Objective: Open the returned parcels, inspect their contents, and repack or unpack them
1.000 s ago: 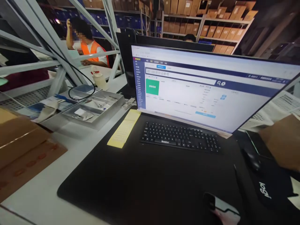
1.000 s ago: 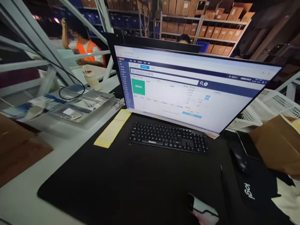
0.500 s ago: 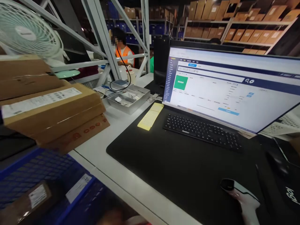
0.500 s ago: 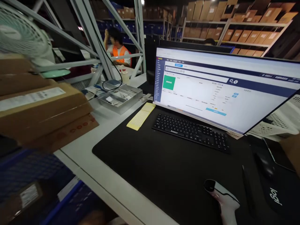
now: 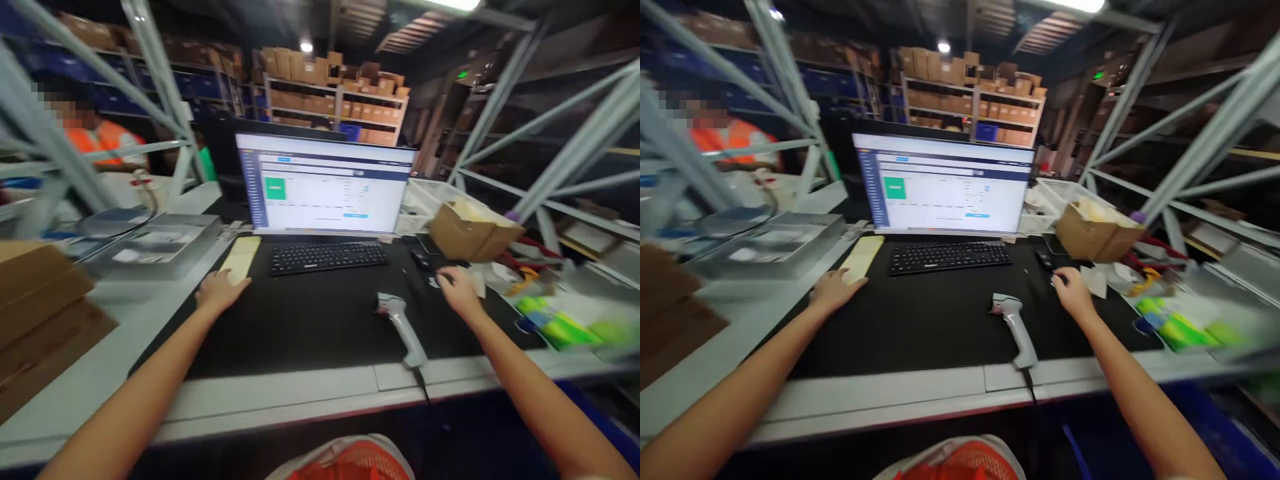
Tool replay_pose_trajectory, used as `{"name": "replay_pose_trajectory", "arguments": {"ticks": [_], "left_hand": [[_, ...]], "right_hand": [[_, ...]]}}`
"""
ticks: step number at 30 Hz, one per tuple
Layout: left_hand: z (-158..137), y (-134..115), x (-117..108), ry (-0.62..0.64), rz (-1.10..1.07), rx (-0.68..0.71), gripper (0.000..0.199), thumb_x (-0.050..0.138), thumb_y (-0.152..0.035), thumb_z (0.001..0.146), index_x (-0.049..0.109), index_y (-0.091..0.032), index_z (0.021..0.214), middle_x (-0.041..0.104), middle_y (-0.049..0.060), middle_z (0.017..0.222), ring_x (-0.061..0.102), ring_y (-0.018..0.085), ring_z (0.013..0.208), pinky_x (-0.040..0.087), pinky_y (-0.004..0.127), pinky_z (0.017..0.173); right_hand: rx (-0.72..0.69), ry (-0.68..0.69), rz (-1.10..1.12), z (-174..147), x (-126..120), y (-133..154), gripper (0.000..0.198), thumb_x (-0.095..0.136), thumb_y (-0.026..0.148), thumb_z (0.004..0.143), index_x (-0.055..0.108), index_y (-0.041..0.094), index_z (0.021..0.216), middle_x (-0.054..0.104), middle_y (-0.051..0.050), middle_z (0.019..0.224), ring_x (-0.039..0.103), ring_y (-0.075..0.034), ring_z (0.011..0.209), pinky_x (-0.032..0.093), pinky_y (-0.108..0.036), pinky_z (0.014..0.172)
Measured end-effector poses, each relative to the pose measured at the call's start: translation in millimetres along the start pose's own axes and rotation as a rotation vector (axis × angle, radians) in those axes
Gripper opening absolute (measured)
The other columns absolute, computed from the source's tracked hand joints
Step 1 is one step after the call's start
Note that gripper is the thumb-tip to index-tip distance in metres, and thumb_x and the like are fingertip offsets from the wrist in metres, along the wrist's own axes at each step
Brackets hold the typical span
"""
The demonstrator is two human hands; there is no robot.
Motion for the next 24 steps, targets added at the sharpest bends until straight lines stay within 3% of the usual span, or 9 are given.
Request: {"name": "replay_pose_trajectory", "arguments": {"ticks": [3, 8, 15, 19, 24], "left_hand": [[14, 1, 21, -0.012, 0.088, -0.045, 0.101, 0.051, -0.077, 0.083, 0.044, 0.0, 0.148, 0.041, 0.038, 0.148, 0.039, 0.06, 0.135, 0.04, 0.073, 0.095], [19, 19, 27, -0.104, 0.204, -0.094, 0.087, 0.041, -0.07, 0.088, 0.042, -0.01, 0.151, 0.05, 0.03, 0.144, 0.048, 0.05, 0.13, 0.045, 0.062, 0.093], [29, 36, 30, -0.117, 0.299, -0.038, 0.082, 0.035, -0.064, 0.091, 0.044, -0.009, 0.151, 0.058, 0.026, 0.134, 0.054, 0.046, 0.122, 0.046, 0.053, 0.096], [35, 40, 32, -0.111, 0.335, -0.034, 0.088, 0.038, -0.07, 0.088, 0.043, -0.009, 0.152, 0.06, 0.026, 0.129, 0.056, 0.045, 0.117, 0.047, 0.051, 0.094], [37, 36, 28, -0.108, 0.332, -0.071, 0.081, 0.041, -0.065, 0.089, 0.045, -0.012, 0.151, 0.062, 0.024, 0.128, 0.057, 0.044, 0.116, 0.047, 0.051, 0.093]], "right_hand": [[0.156, 0.042, -0.128, 17, 2, -27, 0.024, 0.063, 0.025, 0.094, 0.07, 0.013, 0.113, 0.065, -0.015, 0.123, 0.059, -0.026, 0.12, 0.046, -0.045, 0.109], [0.274, 0.115, -0.22, 54, 45, -35, 0.04, 0.059, 0.028, 0.091, 0.067, 0.011, 0.126, 0.059, -0.02, 0.136, 0.059, -0.031, 0.122, 0.047, -0.042, 0.106], [0.24, 0.152, -0.285, 88, 83, -48, 0.053, 0.054, 0.037, 0.094, 0.058, 0.014, 0.141, 0.045, -0.018, 0.154, 0.055, -0.034, 0.128, 0.047, -0.044, 0.106], [0.249, 0.133, -0.316, 93, 93, -64, 0.053, 0.049, 0.038, 0.095, 0.059, 0.014, 0.141, 0.046, -0.016, 0.154, 0.056, -0.033, 0.127, 0.047, -0.043, 0.105], [0.228, 0.118, -0.324, 89, 98, -71, 0.054, 0.051, 0.039, 0.091, 0.062, 0.018, 0.14, 0.052, -0.012, 0.149, 0.059, -0.031, 0.123, 0.049, -0.041, 0.102]]}}
Point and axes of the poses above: each hand's wrist, its own z-axis towards the middle knuckle, its own x-axis out of the palm, y = z × x, the point moved 4 cm from there along z, towards the middle knuckle
